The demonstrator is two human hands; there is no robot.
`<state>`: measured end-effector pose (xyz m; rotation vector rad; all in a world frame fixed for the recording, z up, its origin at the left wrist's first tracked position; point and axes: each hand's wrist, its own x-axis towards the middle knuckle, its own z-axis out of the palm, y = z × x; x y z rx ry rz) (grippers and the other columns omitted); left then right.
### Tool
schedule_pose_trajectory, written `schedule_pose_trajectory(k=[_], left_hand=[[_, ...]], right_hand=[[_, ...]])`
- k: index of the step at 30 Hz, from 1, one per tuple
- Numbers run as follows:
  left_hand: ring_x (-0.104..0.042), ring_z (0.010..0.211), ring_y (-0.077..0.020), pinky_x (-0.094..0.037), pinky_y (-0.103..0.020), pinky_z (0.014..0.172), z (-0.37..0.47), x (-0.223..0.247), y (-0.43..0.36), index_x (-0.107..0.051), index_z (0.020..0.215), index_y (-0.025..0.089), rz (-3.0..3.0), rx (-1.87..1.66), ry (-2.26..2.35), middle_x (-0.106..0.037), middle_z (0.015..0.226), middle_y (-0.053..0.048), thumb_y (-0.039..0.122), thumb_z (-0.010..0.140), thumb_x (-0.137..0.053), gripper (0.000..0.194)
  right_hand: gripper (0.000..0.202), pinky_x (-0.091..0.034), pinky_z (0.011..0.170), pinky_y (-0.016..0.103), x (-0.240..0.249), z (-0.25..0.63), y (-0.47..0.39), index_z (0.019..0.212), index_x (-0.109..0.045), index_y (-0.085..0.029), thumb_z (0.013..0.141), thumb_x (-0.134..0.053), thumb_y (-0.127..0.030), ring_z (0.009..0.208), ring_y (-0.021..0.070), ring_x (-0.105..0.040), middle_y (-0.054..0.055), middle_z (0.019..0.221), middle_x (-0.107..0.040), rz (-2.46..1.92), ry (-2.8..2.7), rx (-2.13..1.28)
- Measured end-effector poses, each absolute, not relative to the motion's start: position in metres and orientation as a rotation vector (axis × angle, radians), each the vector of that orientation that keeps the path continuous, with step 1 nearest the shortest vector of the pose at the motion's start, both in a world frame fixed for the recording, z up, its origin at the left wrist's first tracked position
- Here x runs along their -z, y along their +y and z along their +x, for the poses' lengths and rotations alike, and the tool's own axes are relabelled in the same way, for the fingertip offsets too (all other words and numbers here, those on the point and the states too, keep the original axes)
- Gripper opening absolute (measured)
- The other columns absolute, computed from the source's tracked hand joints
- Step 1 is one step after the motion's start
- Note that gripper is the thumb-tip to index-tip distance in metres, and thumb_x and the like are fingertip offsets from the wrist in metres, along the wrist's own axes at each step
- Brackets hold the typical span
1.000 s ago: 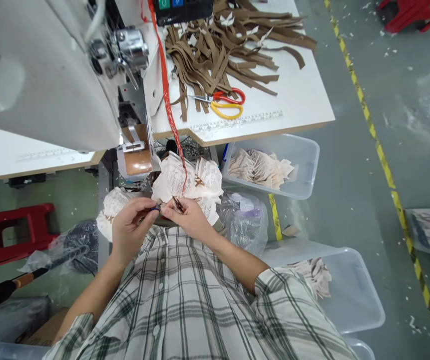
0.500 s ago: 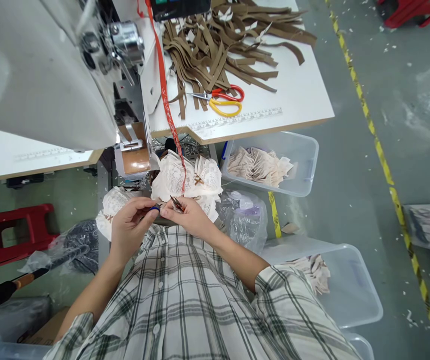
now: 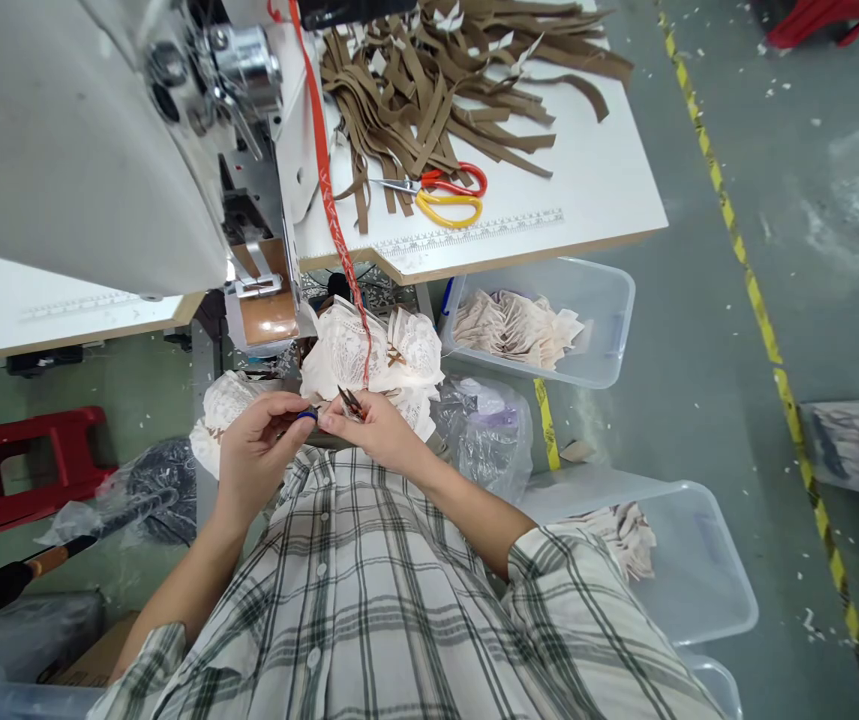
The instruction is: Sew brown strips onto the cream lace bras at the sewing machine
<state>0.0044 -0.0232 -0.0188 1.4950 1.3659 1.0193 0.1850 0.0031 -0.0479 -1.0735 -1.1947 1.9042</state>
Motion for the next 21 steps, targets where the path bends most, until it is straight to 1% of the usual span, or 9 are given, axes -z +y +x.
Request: schedule_pose_trajectory(k=[4,10,15,21], left_hand=[[-0.065,0.091,-0.0144,-0.056,-0.023,0.074,0.0049,0.0186,-0.023,-0.069,0.102,0.021,1.497,-1.008,1.368,-0.065,0.1,-0.005,0.02,0.088,-0.068,0.014],[-0.065,0.093,-0.015,-0.056,-0.023,0.076,0.0043,0.0166,-0.0234,-0.069,0.102,0.022,1.494,-0.988,1.352,-0.065,0.101,-0.005,0.02,0.088,-0.068,0.013],[-0.065,0.092,-0.0145,-0.056,-0.023,0.074,0.0038,0.0165,-0.0242,-0.069,0.102,0.021,1.484,-0.985,1.351,-0.065,0.101,-0.005,0.021,0.088,-0.068,0.013],[-0.065,0.094,-0.0159,-0.056,-0.024,0.076,0.0053,0.0165,-0.0236,-0.069,0.101,0.021,1.472,-0.987,1.35,-0.065,0.101,-0.005,0.023,0.088,-0.068,0.013]], right_hand=[[0.037,-0.028,0.059,0.025,0.0489,0.1859,0.0026,0.074,-0.063,-0.016,0.081,-0.072,-0.051,0.06,0.0094,-0.037,-0.005,0.062,-0.047,-1.062,-1.173,-1.921],[0.037,-0.024,0.054,0.025,0.0517,0.1885,0.0015,0.075,-0.061,-0.016,0.083,-0.069,-0.052,0.055,0.0086,-0.033,-0.007,0.057,-0.039,-1.063,-1.178,-1.976],[0.039,-0.026,0.056,0.025,0.0532,0.1876,0.0016,0.074,-0.063,-0.016,0.082,-0.069,-0.054,0.057,0.0087,-0.034,-0.005,0.059,-0.043,-1.052,-1.179,-1.959],[0.039,-0.026,0.055,0.025,0.0528,0.1878,0.0015,0.074,-0.062,-0.016,0.082,-0.07,-0.053,0.056,0.0087,-0.035,-0.005,0.059,-0.044,-1.033,-1.14,-1.985]])
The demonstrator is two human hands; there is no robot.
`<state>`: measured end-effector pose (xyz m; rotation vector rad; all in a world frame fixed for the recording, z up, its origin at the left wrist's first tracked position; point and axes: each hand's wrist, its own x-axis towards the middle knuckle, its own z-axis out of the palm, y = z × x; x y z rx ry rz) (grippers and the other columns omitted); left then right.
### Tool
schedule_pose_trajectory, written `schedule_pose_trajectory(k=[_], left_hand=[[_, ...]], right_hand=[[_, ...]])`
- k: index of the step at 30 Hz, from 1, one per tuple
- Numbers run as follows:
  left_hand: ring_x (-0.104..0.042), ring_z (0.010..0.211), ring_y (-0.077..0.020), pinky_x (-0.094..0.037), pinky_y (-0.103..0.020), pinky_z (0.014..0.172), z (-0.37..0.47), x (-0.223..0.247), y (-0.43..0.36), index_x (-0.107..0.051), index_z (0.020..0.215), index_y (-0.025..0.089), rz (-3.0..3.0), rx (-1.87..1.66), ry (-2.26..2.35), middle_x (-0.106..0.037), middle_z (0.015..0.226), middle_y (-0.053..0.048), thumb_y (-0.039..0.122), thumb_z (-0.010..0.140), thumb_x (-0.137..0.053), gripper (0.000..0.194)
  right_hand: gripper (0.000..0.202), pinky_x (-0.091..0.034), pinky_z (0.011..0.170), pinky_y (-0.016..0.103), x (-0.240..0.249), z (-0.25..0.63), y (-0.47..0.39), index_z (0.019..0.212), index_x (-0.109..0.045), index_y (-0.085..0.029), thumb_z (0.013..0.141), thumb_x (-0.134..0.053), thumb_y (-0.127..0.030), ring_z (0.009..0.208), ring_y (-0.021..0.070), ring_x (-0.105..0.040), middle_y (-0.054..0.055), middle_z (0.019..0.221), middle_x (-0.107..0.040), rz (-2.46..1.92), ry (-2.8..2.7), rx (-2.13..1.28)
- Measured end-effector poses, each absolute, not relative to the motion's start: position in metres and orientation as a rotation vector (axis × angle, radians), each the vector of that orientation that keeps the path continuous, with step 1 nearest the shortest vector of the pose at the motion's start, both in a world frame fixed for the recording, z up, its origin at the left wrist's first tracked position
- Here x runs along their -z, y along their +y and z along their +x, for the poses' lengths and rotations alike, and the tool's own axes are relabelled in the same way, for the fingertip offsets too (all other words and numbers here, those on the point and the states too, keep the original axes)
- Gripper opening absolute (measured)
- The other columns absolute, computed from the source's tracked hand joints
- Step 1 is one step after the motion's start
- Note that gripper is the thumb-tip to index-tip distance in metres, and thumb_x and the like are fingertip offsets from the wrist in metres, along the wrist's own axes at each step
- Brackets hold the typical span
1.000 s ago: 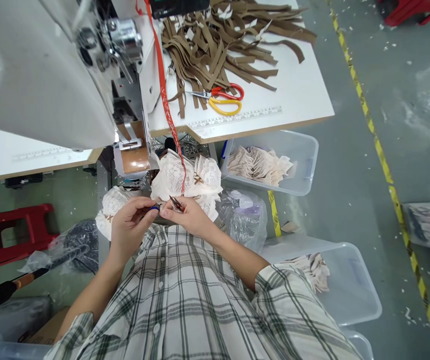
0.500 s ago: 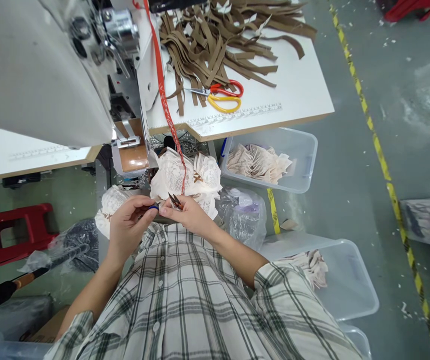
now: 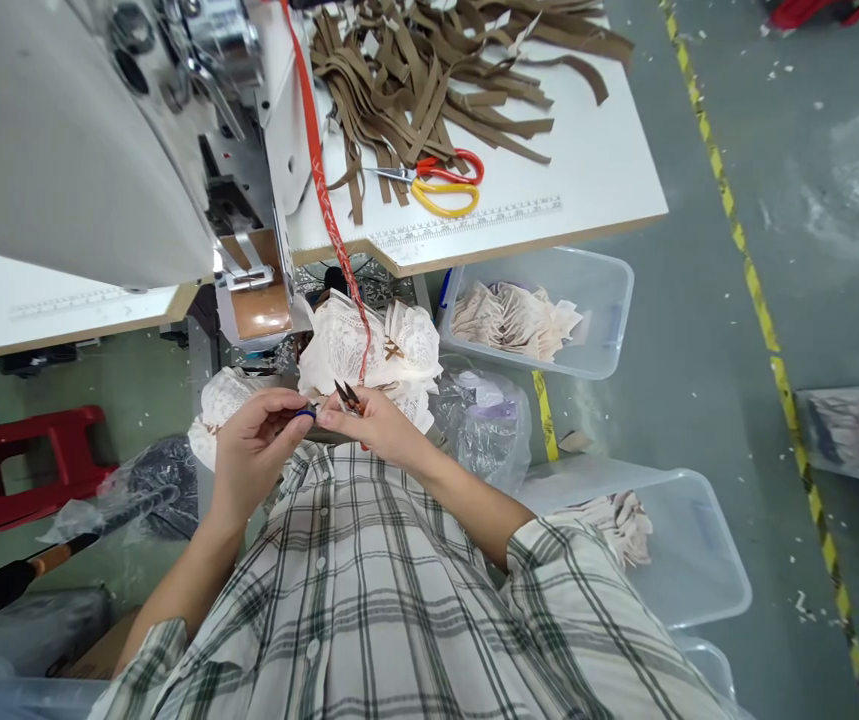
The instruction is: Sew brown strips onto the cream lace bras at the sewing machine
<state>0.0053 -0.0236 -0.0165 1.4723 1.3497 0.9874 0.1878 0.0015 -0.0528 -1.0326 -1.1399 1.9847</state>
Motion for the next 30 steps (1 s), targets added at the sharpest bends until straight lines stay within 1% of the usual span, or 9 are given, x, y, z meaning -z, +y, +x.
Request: schedule_pose_trajectory(k=[9,12,21,25,30], left_hand=[[-0.065,0.094,-0.0172,-0.057,-0.027,0.077,0.0044,0.0183,-0.0233,-0.068,0.101,0.021,1.477,-0.981,1.357,-0.065,0.101,-0.006,0.025,0.088,-0.068,0.014],[-0.064,0.094,-0.0166,-0.057,-0.026,0.078,0.0038,0.0182,-0.023,-0.068,0.102,0.021,1.475,-0.982,1.35,-0.065,0.101,-0.006,0.023,0.088,-0.068,0.014],[-0.064,0.093,-0.0154,-0.056,-0.025,0.078,0.0035,0.0192,-0.0219,-0.068,0.102,0.021,1.462,-0.983,1.334,-0.064,0.101,-0.005,0.021,0.088,-0.069,0.014],[-0.064,0.094,-0.0166,-0.056,-0.026,0.078,0.0035,0.0191,-0.0216,-0.068,0.101,0.021,1.464,-0.968,1.349,-0.064,0.101,-0.006,0.023,0.088,-0.069,0.014],[-0.064,0.092,-0.0164,-0.056,-0.026,0.076,0.0035,0.0194,-0.0206,-0.067,0.1,0.02,1.469,-0.973,1.359,-0.065,0.099,-0.005,0.024,0.088,-0.068,0.013]], right_hand=[[0.038,-0.025,0.052,0.024,0.0553,0.1867,0.0006,0.078,-0.063,-0.016,0.082,-0.069,-0.053,0.055,0.0089,-0.036,-0.004,0.059,-0.044,-1.03,-1.1,-2.005],[0.037,-0.025,0.053,0.024,0.0556,0.186,0.0007,0.077,-0.063,-0.016,0.082,-0.07,-0.052,0.055,0.0085,-0.035,-0.005,0.059,-0.043,-1.013,-1.082,-1.999],[0.039,-0.025,0.053,0.025,0.0565,0.1872,0.0008,0.076,-0.062,-0.016,0.081,-0.07,-0.054,0.054,0.0082,-0.034,-0.006,0.057,-0.042,-1.038,-1.098,-2.002],[0.04,-0.024,0.052,0.024,0.0567,0.1865,0.0001,0.076,-0.062,-0.016,0.08,-0.07,-0.055,0.054,0.0087,-0.034,-0.006,0.056,-0.041,-1.062,-1.078,-2.007],[0.038,-0.024,0.052,0.025,0.0573,0.1855,-0.0009,0.075,-0.061,-0.017,0.08,-0.071,-0.053,0.053,0.0084,-0.033,-0.006,0.055,-0.041,-1.054,-1.047,-1.998]])
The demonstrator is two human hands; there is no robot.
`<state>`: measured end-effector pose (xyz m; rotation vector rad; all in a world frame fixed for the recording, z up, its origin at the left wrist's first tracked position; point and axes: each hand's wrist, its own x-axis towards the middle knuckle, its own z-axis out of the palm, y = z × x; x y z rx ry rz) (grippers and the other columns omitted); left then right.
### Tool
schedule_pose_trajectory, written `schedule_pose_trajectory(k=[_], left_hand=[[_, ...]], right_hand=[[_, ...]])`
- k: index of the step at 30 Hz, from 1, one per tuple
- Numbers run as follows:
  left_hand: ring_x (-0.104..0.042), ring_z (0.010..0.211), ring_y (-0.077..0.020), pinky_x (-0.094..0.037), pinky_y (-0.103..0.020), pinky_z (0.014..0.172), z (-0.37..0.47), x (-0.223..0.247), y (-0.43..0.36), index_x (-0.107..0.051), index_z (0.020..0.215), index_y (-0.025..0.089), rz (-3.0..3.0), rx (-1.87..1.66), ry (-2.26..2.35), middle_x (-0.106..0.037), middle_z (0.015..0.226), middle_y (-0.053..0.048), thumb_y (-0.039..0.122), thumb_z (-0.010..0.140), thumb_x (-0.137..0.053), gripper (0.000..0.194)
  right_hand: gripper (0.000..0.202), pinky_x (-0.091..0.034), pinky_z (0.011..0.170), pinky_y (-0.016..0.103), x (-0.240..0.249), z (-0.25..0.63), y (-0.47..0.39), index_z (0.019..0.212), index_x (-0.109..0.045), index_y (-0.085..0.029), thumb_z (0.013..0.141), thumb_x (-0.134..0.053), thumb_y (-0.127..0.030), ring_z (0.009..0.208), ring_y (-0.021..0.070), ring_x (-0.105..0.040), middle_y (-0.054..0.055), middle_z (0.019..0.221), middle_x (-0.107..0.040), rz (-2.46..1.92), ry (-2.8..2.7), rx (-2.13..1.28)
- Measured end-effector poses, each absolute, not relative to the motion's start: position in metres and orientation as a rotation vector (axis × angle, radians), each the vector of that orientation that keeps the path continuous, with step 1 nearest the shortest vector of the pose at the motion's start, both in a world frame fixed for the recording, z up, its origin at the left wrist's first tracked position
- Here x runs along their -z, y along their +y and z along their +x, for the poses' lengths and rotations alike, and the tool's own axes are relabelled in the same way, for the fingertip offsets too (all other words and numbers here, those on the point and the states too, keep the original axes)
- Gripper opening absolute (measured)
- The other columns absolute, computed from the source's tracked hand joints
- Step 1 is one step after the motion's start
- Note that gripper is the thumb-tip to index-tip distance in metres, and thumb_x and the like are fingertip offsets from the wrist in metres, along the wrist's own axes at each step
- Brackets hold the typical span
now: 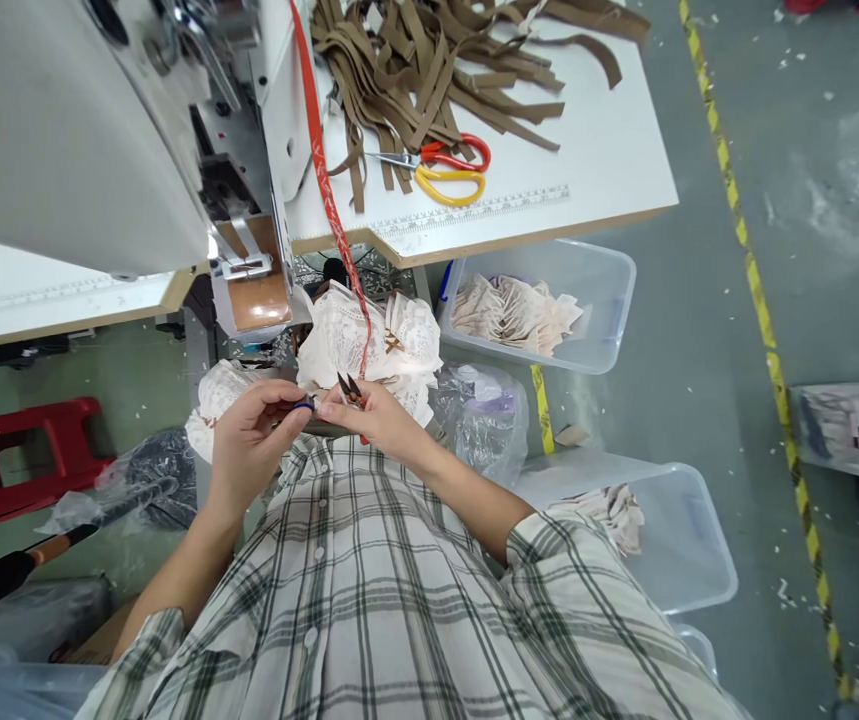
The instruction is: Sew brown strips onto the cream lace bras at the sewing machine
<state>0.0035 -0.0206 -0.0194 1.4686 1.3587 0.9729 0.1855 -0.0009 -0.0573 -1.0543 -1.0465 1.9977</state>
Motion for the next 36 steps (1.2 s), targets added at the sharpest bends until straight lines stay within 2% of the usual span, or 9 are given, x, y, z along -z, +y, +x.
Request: schedule_pose_trajectory(k=[18,29,34,36], left_hand=[[-0.064,0.091,-0.0169,-0.057,-0.027,0.076,0.0014,0.019,-0.0223,-0.067,0.1,0.02,1.456,-0.962,1.366,-0.064,0.1,-0.006,0.026,0.087,-0.069,0.014],[-0.064,0.09,-0.0161,-0.056,-0.025,0.074,0.0021,0.0163,-0.0223,-0.068,0.099,0.021,1.524,-0.939,1.348,-0.064,0.1,-0.006,0.025,0.087,-0.069,0.012],[-0.064,0.091,-0.0168,-0.056,-0.027,0.076,0.0023,0.0174,-0.0214,-0.069,0.098,0.021,1.42,-0.931,1.309,-0.065,0.101,-0.006,0.026,0.086,-0.07,0.012],[-0.065,0.091,-0.0166,-0.056,-0.027,0.078,0.0015,0.0205,-0.0204,-0.069,0.097,0.021,1.297,-0.924,1.279,-0.066,0.099,-0.005,0.027,0.085,-0.072,0.014]], right_hand=[[0.039,-0.024,0.051,0.024,0.0569,0.1842,-0.0025,0.074,-0.06,-0.017,0.08,-0.07,-0.054,0.053,0.0082,-0.032,-0.006,0.056,-0.04,-1.077,-1.031,-2.007],[0.036,-0.029,0.052,0.024,0.0603,0.1845,-0.0011,0.076,-0.065,-0.016,0.08,-0.072,-0.051,0.054,0.0077,-0.037,-0.005,0.059,-0.047,-1.101,-0.982,-1.953],[0.031,-0.022,0.048,0.022,0.0594,0.1831,0.0015,0.094,-0.069,-0.017,0.08,-0.075,-0.045,0.049,0.006,-0.031,-0.007,0.056,-0.041,-1.08,-0.885,-1.999],[0.03,-0.018,0.046,0.022,0.0584,0.1817,0.0038,0.093,-0.068,-0.017,0.079,-0.076,-0.042,0.047,0.0052,-0.028,-0.009,0.055,-0.038,-1.04,-0.793,-2.042]])
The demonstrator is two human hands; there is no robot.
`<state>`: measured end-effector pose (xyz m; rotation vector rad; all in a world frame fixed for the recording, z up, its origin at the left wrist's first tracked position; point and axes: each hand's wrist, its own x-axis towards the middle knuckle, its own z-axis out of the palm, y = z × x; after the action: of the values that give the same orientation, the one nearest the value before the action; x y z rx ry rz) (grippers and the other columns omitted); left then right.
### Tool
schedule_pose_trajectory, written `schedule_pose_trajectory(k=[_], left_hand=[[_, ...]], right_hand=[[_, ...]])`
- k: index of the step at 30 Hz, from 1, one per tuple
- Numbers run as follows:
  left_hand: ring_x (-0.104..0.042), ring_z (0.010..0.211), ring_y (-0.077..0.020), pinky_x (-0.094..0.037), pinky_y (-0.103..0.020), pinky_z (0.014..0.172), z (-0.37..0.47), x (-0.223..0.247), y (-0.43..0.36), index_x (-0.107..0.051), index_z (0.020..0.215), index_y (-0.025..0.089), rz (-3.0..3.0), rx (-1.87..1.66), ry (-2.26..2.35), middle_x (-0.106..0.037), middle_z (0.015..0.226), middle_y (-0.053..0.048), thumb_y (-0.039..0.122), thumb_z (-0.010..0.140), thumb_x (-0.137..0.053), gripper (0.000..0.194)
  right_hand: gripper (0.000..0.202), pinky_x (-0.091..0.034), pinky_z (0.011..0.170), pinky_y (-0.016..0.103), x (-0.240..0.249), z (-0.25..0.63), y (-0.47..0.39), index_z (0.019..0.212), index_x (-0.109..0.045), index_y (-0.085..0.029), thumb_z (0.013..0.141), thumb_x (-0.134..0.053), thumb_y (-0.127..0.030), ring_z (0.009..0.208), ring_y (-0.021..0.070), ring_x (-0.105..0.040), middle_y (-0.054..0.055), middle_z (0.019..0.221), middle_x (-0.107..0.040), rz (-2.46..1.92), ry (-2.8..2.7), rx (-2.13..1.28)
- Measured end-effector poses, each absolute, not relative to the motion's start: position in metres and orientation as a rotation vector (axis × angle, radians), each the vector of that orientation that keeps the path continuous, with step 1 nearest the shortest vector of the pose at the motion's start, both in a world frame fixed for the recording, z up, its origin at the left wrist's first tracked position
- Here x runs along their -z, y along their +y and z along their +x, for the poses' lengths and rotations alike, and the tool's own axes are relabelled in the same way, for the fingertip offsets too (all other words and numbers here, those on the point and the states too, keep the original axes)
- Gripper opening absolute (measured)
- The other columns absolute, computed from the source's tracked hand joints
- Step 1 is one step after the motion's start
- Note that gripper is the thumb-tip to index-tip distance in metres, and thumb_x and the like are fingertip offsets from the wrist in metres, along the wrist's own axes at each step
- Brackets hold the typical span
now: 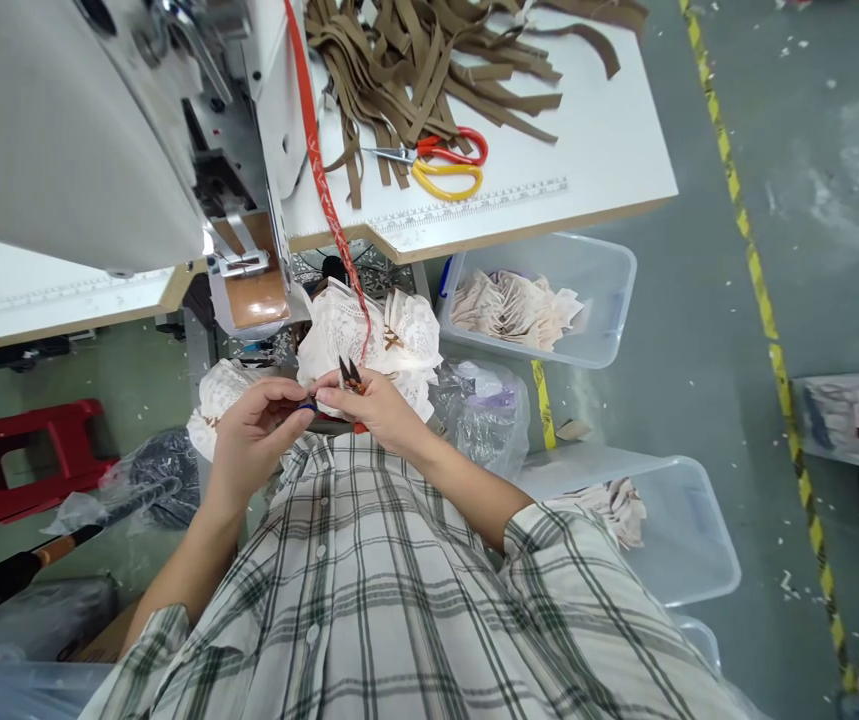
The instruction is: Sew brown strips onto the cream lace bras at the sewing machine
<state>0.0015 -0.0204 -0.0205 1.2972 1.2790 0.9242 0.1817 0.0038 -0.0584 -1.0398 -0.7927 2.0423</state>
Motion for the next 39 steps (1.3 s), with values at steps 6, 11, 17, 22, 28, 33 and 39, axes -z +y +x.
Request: schedule_pose_trajectory(k=[6,11,17,22,28,33,39], left_hand=[[-0.065,0.069,-0.0084,-0.056,-0.017,0.063,-0.003,0.032,-0.007,-0.069,0.091,0.019,0.62,-0.881,1.039,-0.067,0.081,0.001,0.024,0.068,-0.087,0.029],[-0.064,0.06,-0.0066,-0.054,-0.012,0.057,-0.003,0.034,0.019,-0.07,0.092,0.013,0.24,-0.73,0.955,-0.066,0.071,-0.001,0.022,0.067,-0.085,0.03],[-0.06,0.056,-0.0066,-0.051,-0.014,0.055,0.007,0.028,0.042,-0.065,0.089,0.013,0.395,-0.963,1.083,-0.063,0.066,0.0,0.028,0.076,-0.079,0.025],[-0.064,0.076,-0.0118,-0.052,-0.022,0.07,0.019,0.02,0.046,-0.059,0.098,0.019,0.894,-1.403,1.338,-0.067,0.087,-0.001,0.03,0.073,-0.082,0.035],[-0.06,0.072,-0.0123,-0.05,-0.023,0.067,0.02,0.021,0.055,-0.057,0.09,0.018,1.244,-1.54,1.661,-0.061,0.081,0.001,0.025,0.075,-0.072,0.022],[-0.055,0.068,-0.0119,-0.046,-0.023,0.063,0.021,0.02,0.062,-0.055,0.086,0.018,1.305,-1.506,1.761,-0.056,0.079,0.003,0.026,0.075,-0.071,0.021],[-0.05,0.067,-0.0127,-0.041,-0.023,0.062,0.009,0.018,0.075,-0.054,0.077,0.019,1.589,-1.385,1.911,-0.053,0.072,0.005,0.029,0.068,-0.076,0.026]], right_hand=[[0.028,-0.019,0.046,0.022,0.066,0.181,0.009,0.096,-0.067,-0.018,0.082,-0.073,-0.042,0.046,0.0056,-0.022,-0.01,0.054,-0.028,-0.955,-0.641,-2.03],[0.038,-0.042,0.066,0.026,0.073,0.188,0.028,0.119,-0.069,-0.023,0.087,-0.069,-0.044,0.072,0.0115,-0.051,0.0,0.085,-0.055,-0.867,-1.303,-1.712],[0.028,-0.047,0.075,0.031,0.067,0.176,0.069,0.103,-0.074,-0.023,0.092,-0.062,-0.047,0.079,0.0165,-0.059,0.003,0.082,-0.062,-0.856,-1.763,-1.05],[0.035,-0.042,0.063,0.031,0.069,0.145,0.092,0.076,-0.068,-0.02,0.097,-0.051,-0.043,0.068,0.0178,-0.054,0.005,0.069,-0.057,-0.992,-1.795,-0.511],[0.036,-0.041,0.062,0.032,0.079,0.124,0.105,0.065,-0.059,-0.021,0.092,-0.056,-0.044,0.067,0.0189,-0.053,0.006,0.069,-0.057,-1.028,-1.749,-0.473],[0.028,-0.041,0.066,0.03,0.076,0.12,0.104,0.076,-0.053,-0.021,0.083,-0.066,-0.045,0.07,0.0165,-0.051,0.002,0.077,-0.055,-1.118,-1.442,-0.737],[0.041,-0.04,0.064,0.025,0.052,0.134,0.099,0.1,-0.053,-0.023,0.07,-0.08,-0.032,0.066,0.0107,-0.045,-0.006,0.074,-0.047,-1.014,-1.054,-1.258]])
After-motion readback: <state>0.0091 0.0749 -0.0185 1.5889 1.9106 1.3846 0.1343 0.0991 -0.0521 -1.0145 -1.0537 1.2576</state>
